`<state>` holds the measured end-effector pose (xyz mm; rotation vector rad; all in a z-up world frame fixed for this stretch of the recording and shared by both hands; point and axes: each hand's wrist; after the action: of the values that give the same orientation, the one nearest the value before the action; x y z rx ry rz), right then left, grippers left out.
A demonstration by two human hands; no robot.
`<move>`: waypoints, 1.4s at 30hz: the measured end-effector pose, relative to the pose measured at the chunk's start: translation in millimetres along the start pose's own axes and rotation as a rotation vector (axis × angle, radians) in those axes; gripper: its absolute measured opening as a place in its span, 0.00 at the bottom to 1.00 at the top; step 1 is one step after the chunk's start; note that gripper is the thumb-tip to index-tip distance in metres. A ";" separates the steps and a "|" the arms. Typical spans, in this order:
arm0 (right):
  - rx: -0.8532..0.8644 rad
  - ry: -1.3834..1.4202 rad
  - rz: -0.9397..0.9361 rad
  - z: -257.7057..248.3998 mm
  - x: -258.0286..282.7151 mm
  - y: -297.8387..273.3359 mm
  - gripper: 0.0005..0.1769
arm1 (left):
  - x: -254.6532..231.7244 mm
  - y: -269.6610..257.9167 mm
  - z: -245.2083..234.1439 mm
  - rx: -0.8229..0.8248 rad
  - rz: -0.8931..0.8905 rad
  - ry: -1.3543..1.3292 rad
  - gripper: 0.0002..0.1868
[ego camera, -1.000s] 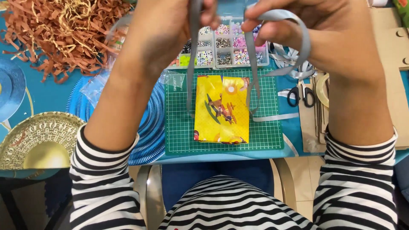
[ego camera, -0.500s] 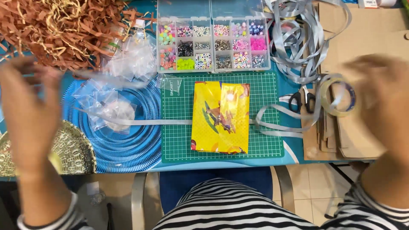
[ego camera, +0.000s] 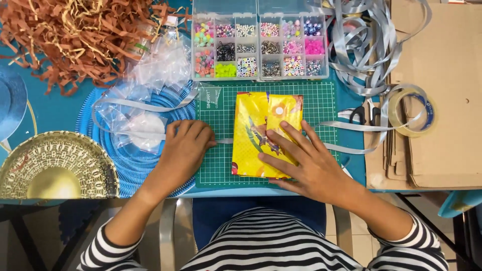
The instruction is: Tying a decorative silver ribbon around a small yellow gift box on a craft table.
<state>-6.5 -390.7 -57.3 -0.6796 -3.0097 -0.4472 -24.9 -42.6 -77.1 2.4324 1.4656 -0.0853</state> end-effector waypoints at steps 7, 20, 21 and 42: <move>0.011 -0.007 0.002 -0.5 -1.2 -1.8 0.51 | 13.2 -1.2 -25.2 0.179 -0.054 0.033 0.05; -0.201 0.169 0.299 -12.6 -48.2 -42.9 0.32 | 15.3 -17.1 -36.0 0.053 -0.061 0.342 0.15; -0.270 0.042 0.419 -11.8 -59.6 -53.3 0.24 | 15.3 -20.9 -33.3 0.022 -0.043 0.398 0.13; -0.222 -0.685 0.661 -73.8 -70.7 -127.5 0.22 | -14.3 -34.2 0.3 -0.201 -0.338 -0.219 0.22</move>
<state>0.4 -551.2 -27.2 -2.1240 -2.9932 -0.5984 -61.6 -40.0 -82.1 1.9343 1.6769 -0.2543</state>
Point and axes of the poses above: each hand's wrist, its own y-axis towards the middle knuckle, its own z-axis out of the palm, x = y × z, and after that the axes turned 1 degree about -z, right-handed
